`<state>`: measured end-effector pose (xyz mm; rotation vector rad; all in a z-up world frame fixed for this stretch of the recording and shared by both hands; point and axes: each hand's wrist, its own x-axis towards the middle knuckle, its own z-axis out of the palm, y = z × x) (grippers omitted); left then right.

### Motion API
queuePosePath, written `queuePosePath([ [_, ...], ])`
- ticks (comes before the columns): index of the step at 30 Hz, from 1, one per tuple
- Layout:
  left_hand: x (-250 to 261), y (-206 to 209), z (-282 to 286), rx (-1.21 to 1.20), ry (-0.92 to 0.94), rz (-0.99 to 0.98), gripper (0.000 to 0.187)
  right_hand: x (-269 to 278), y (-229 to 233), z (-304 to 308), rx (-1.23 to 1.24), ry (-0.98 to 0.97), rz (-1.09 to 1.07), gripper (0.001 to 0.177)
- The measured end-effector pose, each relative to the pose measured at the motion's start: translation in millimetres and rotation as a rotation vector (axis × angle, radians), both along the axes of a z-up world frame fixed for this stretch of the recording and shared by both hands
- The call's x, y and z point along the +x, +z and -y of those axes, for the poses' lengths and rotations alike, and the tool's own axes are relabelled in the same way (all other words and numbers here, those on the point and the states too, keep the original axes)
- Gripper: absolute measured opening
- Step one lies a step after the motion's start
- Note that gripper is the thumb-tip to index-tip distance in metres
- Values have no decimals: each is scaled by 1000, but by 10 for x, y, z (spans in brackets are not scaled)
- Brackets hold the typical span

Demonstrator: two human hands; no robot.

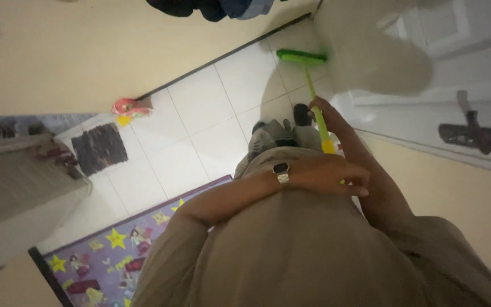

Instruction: The person is sweeping the tiled floor using a green broom.

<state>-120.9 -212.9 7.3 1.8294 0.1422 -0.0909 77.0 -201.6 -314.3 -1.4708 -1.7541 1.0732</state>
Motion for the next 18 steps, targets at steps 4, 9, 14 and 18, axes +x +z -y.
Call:
queuePosePath([
  [4, -155, -238, 126, -30, -79, 128, 35, -173, -10, 239, 215, -24, -79, 22],
  [9, -287, -66, 102, -34, -76, 119, 36, -186, -127, 423, 149, -75, 80, 25],
  [14, -204, -229, 262, -10, -116, 143, 40, -232, -119, 531, -51, -174, 34, 21],
  [18, -85, -157, 410, 1, -170, 123, 44, -172, -212, 766, -214, -250, 16, 19],
])
